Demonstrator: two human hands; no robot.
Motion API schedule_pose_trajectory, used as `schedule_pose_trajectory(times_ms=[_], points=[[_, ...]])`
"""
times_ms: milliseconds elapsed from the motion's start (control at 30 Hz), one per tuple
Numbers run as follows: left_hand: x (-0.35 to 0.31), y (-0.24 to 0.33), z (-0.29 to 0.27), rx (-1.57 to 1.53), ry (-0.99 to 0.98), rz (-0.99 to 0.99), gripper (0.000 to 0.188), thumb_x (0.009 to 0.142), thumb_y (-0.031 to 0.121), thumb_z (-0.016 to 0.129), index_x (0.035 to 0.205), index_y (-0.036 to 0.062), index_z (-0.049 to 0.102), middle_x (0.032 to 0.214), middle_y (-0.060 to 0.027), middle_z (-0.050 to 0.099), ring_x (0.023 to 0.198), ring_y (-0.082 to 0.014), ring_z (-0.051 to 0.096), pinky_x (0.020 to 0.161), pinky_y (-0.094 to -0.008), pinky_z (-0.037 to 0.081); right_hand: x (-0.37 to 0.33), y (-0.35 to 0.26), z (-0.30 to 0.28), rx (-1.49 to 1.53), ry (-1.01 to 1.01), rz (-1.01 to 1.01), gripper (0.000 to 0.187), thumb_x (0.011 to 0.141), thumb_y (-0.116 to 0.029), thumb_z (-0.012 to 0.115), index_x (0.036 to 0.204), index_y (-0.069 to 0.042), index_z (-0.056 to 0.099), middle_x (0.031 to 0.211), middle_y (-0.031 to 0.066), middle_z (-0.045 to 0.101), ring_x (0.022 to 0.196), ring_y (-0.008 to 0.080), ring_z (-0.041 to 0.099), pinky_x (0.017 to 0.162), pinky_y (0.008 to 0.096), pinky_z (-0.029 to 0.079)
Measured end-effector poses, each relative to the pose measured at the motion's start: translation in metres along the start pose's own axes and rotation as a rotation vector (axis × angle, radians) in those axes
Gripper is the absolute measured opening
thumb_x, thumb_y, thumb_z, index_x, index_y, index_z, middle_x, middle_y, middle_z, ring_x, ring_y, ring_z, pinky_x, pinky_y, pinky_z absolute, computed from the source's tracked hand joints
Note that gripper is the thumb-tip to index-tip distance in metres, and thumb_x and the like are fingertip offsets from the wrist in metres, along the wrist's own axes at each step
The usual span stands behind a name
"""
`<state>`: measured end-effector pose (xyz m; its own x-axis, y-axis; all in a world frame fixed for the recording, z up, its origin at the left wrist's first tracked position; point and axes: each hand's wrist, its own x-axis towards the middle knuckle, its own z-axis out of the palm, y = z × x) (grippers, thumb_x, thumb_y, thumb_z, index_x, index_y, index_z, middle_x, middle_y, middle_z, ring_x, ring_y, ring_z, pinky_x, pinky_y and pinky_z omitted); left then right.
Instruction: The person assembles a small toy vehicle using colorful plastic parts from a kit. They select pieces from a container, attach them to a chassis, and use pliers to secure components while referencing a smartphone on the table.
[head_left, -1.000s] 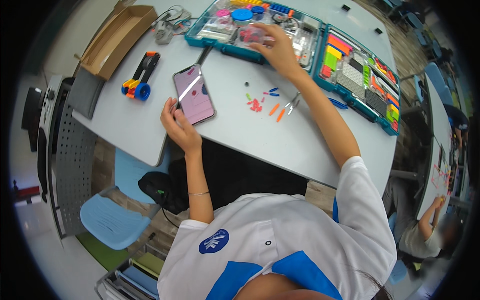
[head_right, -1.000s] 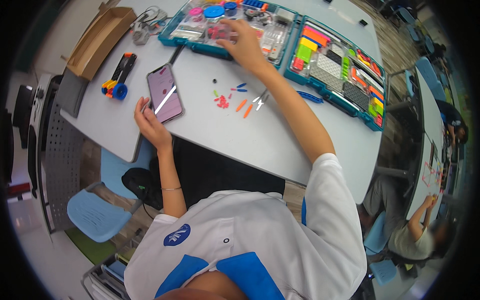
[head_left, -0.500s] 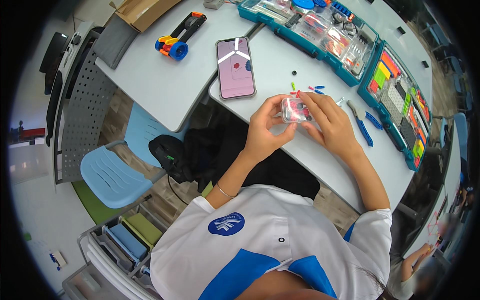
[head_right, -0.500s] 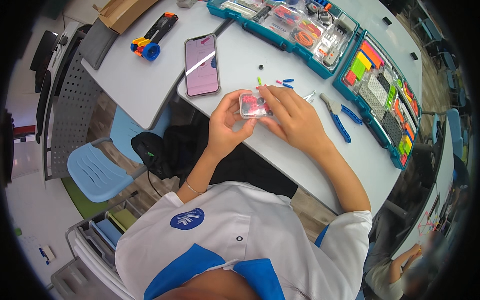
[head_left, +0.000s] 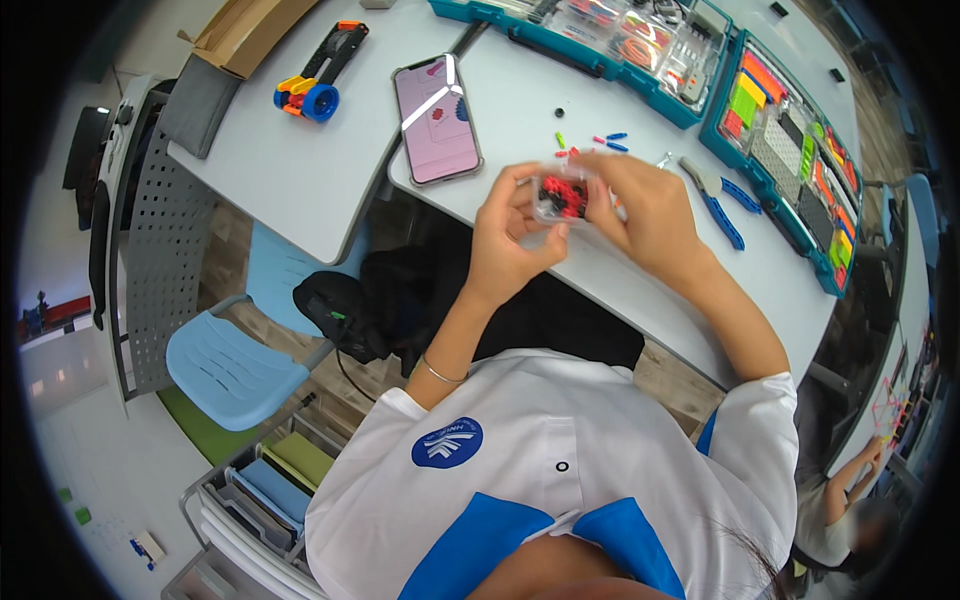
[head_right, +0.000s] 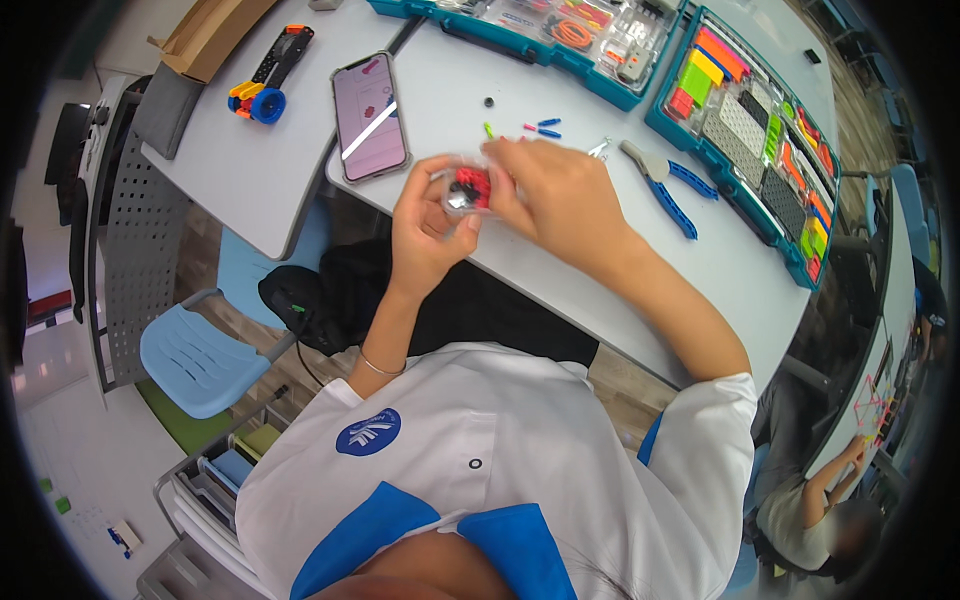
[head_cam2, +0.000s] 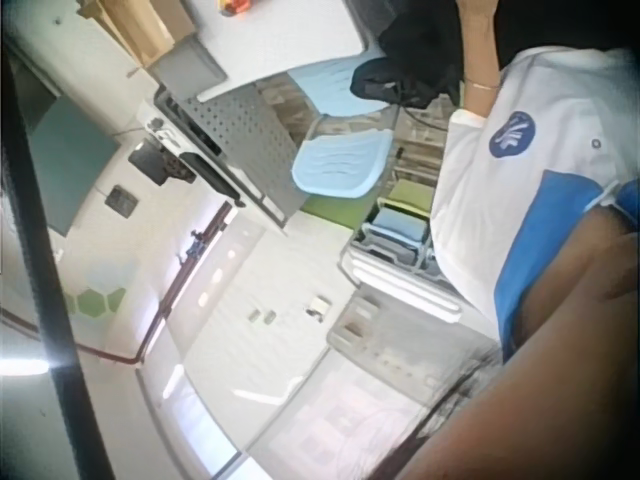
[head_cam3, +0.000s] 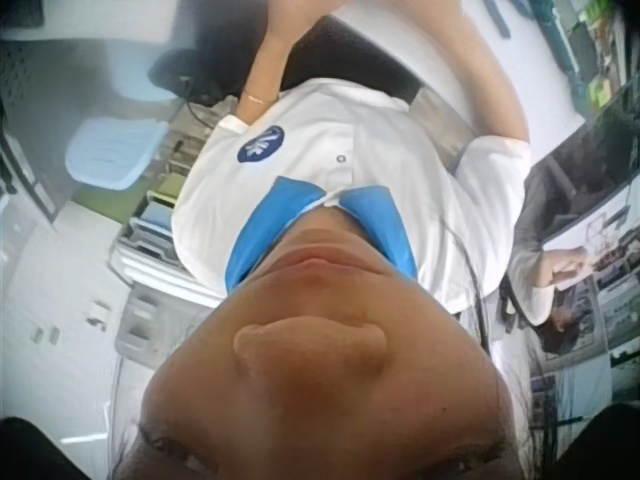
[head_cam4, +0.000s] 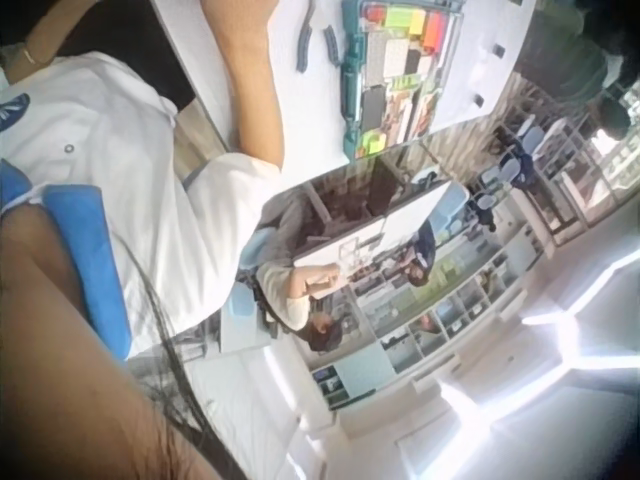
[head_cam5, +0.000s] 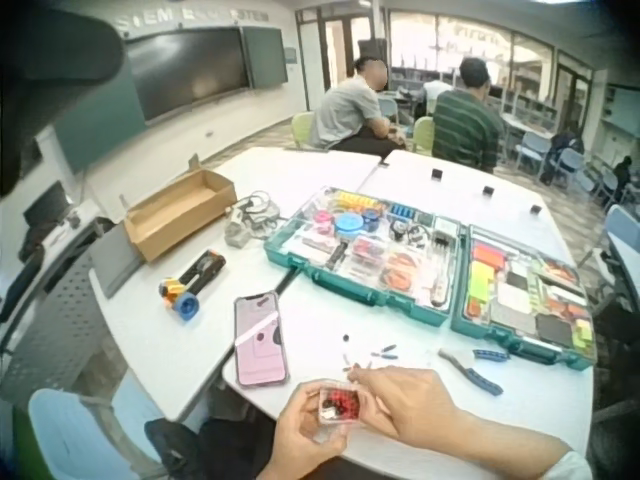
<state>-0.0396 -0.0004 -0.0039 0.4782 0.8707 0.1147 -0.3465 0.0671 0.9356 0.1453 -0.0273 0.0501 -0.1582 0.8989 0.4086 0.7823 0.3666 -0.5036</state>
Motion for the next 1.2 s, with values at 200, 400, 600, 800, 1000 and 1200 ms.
schedule_pose_trajectory(times_ms=[200, 400, 600, 800, 1000, 1200], points=[[0.002, 0.006, -0.002, 0.001, -0.1, 0.051, 0.086, 0.078, -0.006, 0.063, 0.155, -0.0007, 0.026, 0.133, -0.0221, 0.058, 0.122, -0.0242, 0.06, 0.106, -0.0394, 0.048, 0.014, 0.02, -0.004, 0.546, -0.043, 0.408, 0.026, 0.1, -0.029, 0.061, 0.109, -0.004, 0.064, 0.082, 0.01, 0.071, 0.063, 0.0185, 0.067, 0.054, 0.0309, 0.052], [0.003, 0.011, 0.0, 0.002, -0.086, 0.06, 0.084, 0.08, -0.006, 0.063, 0.155, -0.0051, 0.027, 0.136, -0.02, 0.055, 0.124, -0.0235, 0.058, 0.107, -0.0376, 0.046, 0.015, 0.012, -0.022, 0.072, 0.083, -0.13, 0.02, 0.086, -0.009, 0.073, 0.105, -0.008, 0.068, 0.126, 0.0083, 0.059, 0.111, 0.0239, 0.06, 0.08, 0.033, 0.056], [0.004, 0.01, -0.002, -0.009, -0.105, 0.036, 0.084, 0.081, -0.008, 0.063, 0.156, -0.0038, 0.025, 0.134, -0.0196, 0.056, 0.122, -0.0227, 0.059, 0.104, -0.0367, 0.05, 0.01, 0.012, -0.035, 0.08, -0.189, -0.174, 0.024, 0.081, -0.004, 0.076, 0.104, -0.01, 0.073, 0.127, 0.0066, 0.062, 0.105, 0.0234, 0.063, 0.081, 0.0339, 0.054], [0.006, 0.007, -0.006, -0.005, -0.153, 0.038, 0.087, 0.081, -0.011, 0.064, 0.158, 0.0021, 0.026, 0.132, -0.0171, 0.058, 0.116, -0.0222, 0.063, 0.098, -0.0357, 0.056, 0.012, 0.004, -0.041, 0.01, -0.222, -0.21, 0.024, 0.079, -0.004, 0.076, 0.102, -0.01, 0.074, 0.126, 0.0064, 0.062, 0.102, 0.0247, 0.063, 0.078, 0.0334, 0.055], [0.007, 0.008, -0.005, 0.026, -0.184, 0.013, 0.086, 0.081, -0.012, 0.064, 0.157, 0.003, 0.027, 0.133, -0.0164, 0.058, 0.116, -0.022, 0.063, 0.096, -0.0354, 0.057, 0.01, 0.004, -0.042, 0.095, -0.315, -0.066, 0.019, 0.083, -0.006, 0.075, 0.1, -0.007, 0.065, 0.121, 0.0045, 0.058, 0.106, 0.0248, 0.061, 0.084, 0.0369, 0.054], [0.007, 0.007, -0.002, 0.029, -0.121, 0.044, 0.091, 0.081, -0.012, 0.063, 0.159, 0.0044, 0.02, 0.131, -0.0206, 0.059, 0.116, -0.0252, 0.063, 0.095, -0.0376, 0.058, 0.016, 0.041, -0.046, 0.264, -0.152, -0.001, 0.013, 0.091, -0.011, 0.07, 0.095, -0.004, 0.06, 0.121, 0.0093, 0.057, 0.113, 0.0248, 0.056, 0.098, 0.035, 0.045]])
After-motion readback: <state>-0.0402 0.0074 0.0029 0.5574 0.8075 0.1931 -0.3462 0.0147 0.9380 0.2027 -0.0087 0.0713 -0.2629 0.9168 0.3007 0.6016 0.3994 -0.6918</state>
